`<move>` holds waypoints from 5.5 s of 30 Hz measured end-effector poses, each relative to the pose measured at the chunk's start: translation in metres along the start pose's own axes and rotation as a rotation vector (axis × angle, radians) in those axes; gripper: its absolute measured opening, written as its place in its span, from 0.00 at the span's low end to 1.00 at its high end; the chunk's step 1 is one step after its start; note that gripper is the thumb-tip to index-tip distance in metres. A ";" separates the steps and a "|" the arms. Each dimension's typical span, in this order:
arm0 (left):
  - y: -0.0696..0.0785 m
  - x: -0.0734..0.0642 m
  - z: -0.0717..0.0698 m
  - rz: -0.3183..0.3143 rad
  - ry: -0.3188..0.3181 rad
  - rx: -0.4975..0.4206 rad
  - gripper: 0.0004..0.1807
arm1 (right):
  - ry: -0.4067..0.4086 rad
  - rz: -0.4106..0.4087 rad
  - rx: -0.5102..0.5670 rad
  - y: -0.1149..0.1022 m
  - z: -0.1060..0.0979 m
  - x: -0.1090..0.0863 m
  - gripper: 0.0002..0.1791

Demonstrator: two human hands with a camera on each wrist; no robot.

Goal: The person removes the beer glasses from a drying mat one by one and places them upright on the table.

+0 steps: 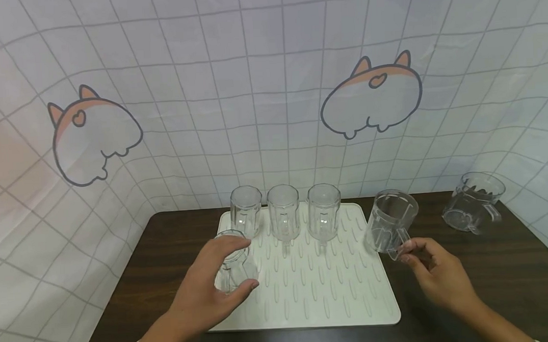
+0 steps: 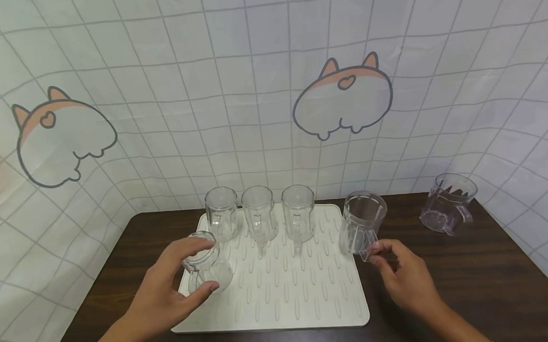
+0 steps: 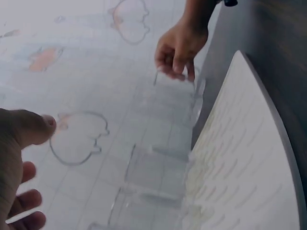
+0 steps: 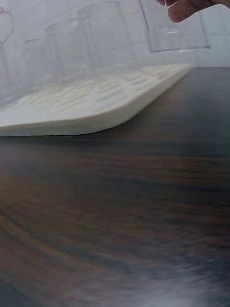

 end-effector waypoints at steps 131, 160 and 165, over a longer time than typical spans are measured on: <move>-0.099 -0.092 -0.008 -0.754 -0.554 0.204 0.68 | -0.055 0.041 -0.051 0.027 -0.033 0.027 0.22; -0.099 -0.092 -0.007 -0.752 -0.563 0.201 0.67 | -0.355 -0.060 0.259 -0.048 0.068 0.040 0.26; -0.099 -0.092 -0.007 -0.753 -0.562 0.203 0.67 | -0.373 -0.031 0.302 -0.056 0.080 0.039 0.26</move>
Point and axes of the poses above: each hand's wrist, its own x-axis towards the middle knuckle, its own z-axis out of the palm, y = z × x, the point moved 1 cm from there along x, towards the middle knuckle, and after that the axes turned 5 degrees about -z, right-handed, at the moved point
